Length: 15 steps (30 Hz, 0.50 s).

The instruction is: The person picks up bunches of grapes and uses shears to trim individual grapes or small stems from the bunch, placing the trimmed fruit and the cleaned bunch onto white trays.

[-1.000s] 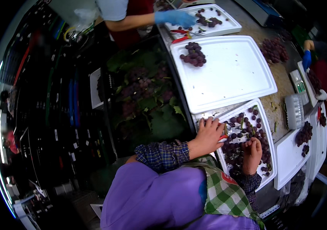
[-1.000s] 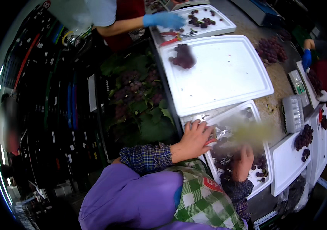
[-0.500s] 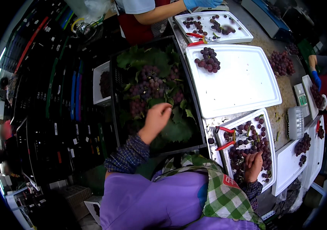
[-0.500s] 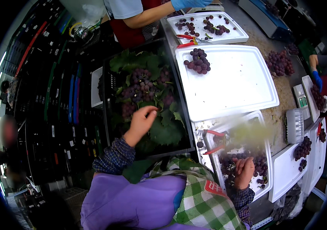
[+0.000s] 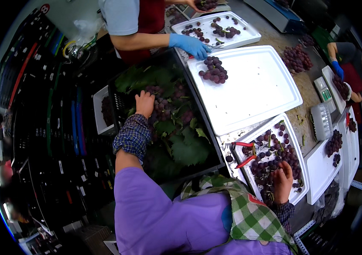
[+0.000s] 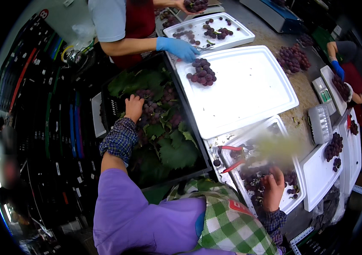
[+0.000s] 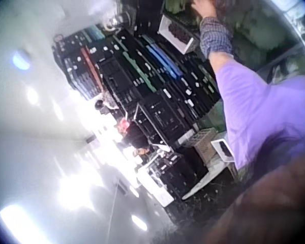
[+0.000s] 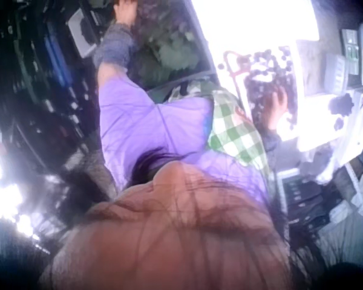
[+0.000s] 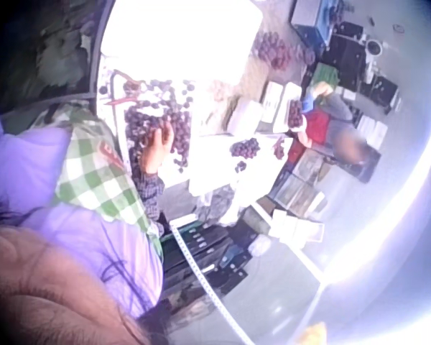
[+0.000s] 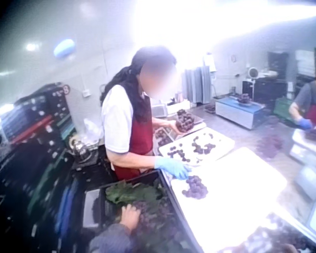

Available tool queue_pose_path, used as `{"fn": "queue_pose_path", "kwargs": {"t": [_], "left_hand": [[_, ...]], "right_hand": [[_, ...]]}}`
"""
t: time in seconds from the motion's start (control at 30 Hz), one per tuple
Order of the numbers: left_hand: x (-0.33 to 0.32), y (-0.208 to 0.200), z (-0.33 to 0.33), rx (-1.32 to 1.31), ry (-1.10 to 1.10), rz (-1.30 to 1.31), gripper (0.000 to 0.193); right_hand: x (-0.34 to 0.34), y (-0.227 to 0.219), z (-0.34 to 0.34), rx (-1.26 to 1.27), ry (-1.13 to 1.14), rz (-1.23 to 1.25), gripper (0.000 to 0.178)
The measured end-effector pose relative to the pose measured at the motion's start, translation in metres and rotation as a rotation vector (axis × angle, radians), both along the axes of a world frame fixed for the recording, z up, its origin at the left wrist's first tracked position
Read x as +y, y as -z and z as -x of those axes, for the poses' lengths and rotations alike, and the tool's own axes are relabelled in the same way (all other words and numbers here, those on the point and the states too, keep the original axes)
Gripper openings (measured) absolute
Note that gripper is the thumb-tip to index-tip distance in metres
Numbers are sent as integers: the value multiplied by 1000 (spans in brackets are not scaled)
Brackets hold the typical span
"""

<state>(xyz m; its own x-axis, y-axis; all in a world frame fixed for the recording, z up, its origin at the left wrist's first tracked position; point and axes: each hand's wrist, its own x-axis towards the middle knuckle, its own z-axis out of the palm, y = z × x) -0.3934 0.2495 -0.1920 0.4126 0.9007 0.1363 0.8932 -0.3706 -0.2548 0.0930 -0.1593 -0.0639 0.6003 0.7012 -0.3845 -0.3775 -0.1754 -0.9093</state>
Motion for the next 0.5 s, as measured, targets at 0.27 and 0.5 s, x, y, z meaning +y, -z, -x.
{"fn": "queue_pose_path", "kwargs": {"t": [0.27,0.5], "left_hand": [[18,3,-1,52,57,10,17],[45,-62,27,-127,-32,-184,14]], "right_hand": [[-35,21,-16,74,138,-5,31],[-27,20,-17,81,104,-19,27]]}}
